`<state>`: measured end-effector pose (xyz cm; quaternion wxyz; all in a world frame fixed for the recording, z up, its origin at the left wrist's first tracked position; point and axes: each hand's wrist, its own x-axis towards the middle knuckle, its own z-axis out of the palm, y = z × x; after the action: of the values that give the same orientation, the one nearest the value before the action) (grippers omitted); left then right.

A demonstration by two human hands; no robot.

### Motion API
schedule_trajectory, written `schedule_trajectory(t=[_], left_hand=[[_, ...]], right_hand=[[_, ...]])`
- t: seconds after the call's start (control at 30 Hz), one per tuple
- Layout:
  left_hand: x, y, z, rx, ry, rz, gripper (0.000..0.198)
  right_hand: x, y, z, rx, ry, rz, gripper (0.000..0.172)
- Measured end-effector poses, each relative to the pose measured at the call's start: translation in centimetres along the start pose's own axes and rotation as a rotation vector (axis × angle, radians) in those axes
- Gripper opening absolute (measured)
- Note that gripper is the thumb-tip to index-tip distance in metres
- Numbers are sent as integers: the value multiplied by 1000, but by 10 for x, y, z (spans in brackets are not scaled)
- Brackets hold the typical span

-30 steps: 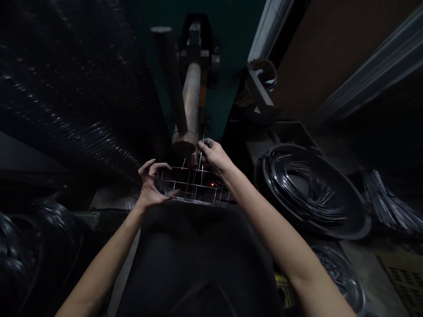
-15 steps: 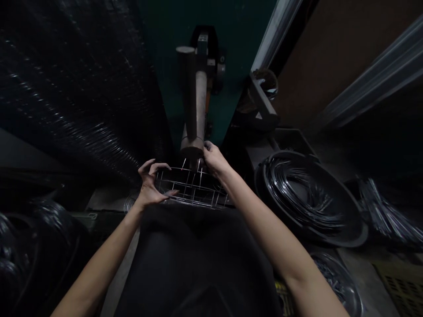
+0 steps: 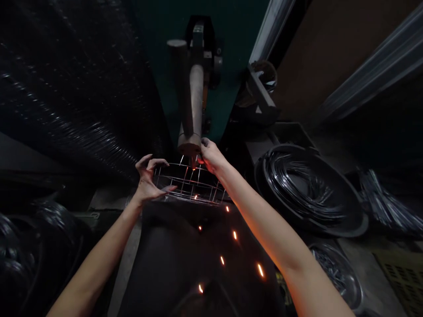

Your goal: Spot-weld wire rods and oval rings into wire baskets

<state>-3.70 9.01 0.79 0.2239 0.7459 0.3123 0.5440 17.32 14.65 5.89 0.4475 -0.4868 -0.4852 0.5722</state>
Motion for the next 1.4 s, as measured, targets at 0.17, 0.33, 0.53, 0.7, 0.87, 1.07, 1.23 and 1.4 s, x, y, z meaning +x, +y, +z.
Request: schedule_trajectory(t=[0.17,0.33,0.53,0.7,0.87,1.07,1.23,1.4], left_hand=[[3,-1,-6,38,-83,35,98],[-18,4,-16,130,-310,256,88],[-58,31,-35,287,-758,-70,77],[-35,81,24,-46,-464,-627,47],[-25,110,62,-190,-288,-759,37],[-7,139,17,-130,-413,-599,42],[34,136,-2,-188,-234,-686,38],[2,89,22,144,-340,-558,32]], right_hand=[[18,-25,-13,155,80,155,13],[3,-53,-40,250,67,308,23],[-108,-6,-31,-32,42,125,22],[-161,46,26,-693,-5,-158,20],[-186,32,-4,-962,-217,-261,26],[-173,-31,-78,-1213,-1,-494,38],[-154,-47,-68,-1361,2,-474,40],[-157,-10,-57,-1650,-125,-251,50]])
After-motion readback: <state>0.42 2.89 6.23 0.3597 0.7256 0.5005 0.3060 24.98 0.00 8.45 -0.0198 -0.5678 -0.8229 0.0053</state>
